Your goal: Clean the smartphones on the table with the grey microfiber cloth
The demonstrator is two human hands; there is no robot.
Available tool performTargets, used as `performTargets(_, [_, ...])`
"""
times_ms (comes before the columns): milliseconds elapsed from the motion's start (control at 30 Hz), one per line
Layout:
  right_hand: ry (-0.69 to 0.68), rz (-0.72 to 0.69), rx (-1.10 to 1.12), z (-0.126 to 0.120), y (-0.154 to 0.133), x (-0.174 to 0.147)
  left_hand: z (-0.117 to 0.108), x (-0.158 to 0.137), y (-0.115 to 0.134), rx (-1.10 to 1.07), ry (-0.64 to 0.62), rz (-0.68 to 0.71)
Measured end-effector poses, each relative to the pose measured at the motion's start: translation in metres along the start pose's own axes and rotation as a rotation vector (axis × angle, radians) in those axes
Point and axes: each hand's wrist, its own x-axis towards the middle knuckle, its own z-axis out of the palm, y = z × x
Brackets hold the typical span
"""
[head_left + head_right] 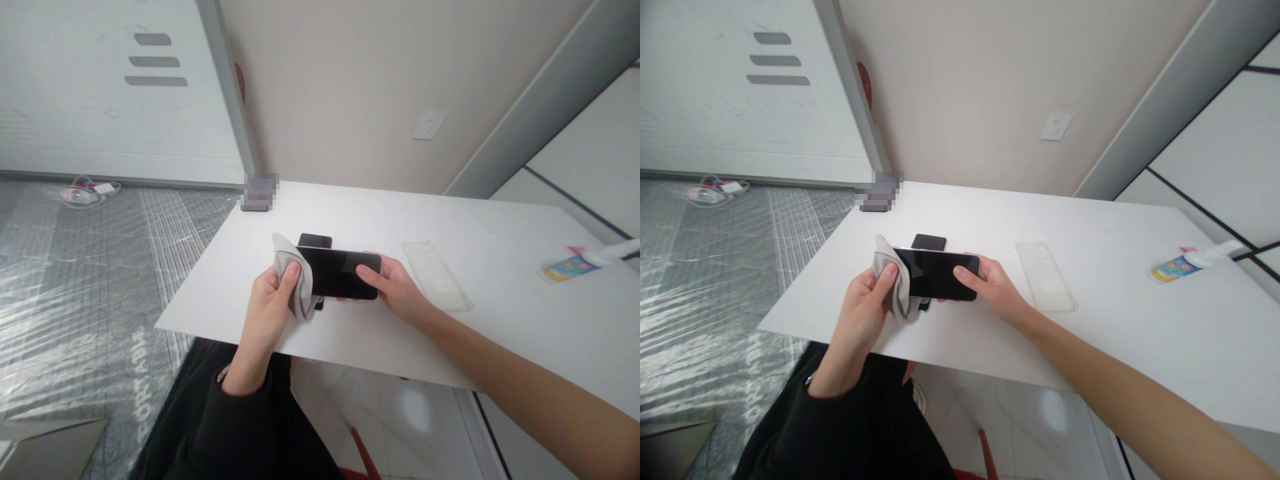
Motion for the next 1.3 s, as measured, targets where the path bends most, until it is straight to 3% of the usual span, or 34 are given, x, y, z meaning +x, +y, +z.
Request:
performTargets(133, [0.002,-0.011,-0.008,0.001,-0.001,-0.001,-0.002,0.0,0.004,-0.15,-0.103,-0.099])
performTargets(267, [-0.041,-0.012,-0.002,0.003,-0.001,-0.003,-0.004,-0.002,0.009,-0.061,-0.076,-0.158])
performTargets(533, [-0.015,-0.001,-0.02,0.002,0.0,-0.003,0.0,-0.003,0.008,0.265,0.063,-0.027])
performTargets(833, [0.009,0.005,-0.023,0.003,0.0,-0.003,-0.003,-0.002,-0.002,0.13,0.004,0.004])
performTargets(1300, [0.024,0.003,-0.019,0.003,-0.002,-0.003,-0.006,0.0,-0.003,0.115,-0.06,-0.017])
